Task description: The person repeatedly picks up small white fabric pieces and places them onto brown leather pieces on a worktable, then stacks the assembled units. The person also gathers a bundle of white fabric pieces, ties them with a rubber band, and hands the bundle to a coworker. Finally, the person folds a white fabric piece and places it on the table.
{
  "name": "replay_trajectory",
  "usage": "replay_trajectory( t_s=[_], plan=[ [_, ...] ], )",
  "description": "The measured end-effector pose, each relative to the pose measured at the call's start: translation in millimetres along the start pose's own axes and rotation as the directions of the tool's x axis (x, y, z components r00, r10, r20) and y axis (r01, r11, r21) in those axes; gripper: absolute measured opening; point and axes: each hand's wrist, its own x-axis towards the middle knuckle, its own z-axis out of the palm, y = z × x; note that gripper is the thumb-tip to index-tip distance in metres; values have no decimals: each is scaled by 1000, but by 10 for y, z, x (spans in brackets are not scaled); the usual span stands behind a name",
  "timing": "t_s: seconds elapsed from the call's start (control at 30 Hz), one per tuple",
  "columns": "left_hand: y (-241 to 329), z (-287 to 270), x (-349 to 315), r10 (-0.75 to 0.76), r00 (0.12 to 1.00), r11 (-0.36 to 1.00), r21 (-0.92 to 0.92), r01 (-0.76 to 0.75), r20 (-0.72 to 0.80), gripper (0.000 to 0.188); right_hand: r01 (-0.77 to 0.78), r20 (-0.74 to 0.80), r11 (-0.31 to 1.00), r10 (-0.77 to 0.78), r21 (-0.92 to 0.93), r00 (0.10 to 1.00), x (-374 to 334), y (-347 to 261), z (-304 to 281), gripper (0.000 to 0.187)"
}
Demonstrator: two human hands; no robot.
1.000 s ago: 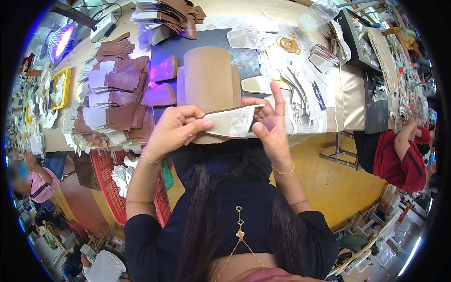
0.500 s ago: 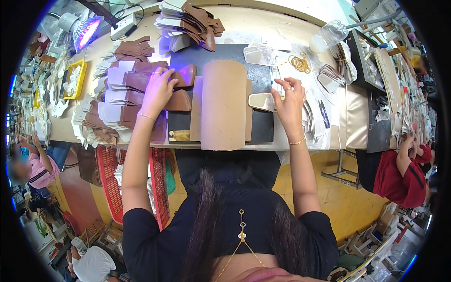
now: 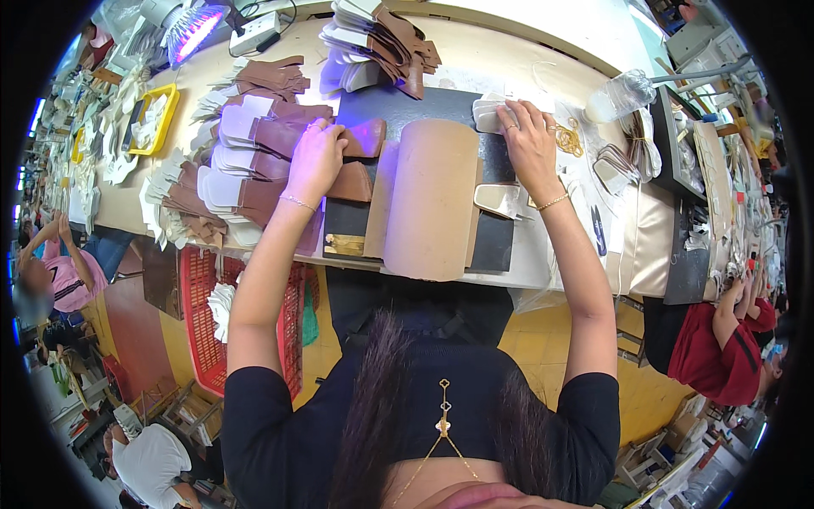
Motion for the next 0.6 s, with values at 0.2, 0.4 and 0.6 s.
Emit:
replay_trajectory(
  t_s=[0.2, 0.4, 0.6],
  plan=[
    [35, -92, -138, -29, 999, 998, -57, 28, -29, 23, 16, 43, 997, -20, 74, 999, 42, 79, -55, 25],
    [41, -285, -528, -80, 986, 996, -20, 84, 149, 29, -8, 401, 988, -55, 153, 914, 125, 192, -199, 26],
    [164, -287, -576, -144, 984, 989, 32, 141, 106, 30, -388, 604, 725, -49, 569, 795, 378, 550, -166, 18]
  ],
)
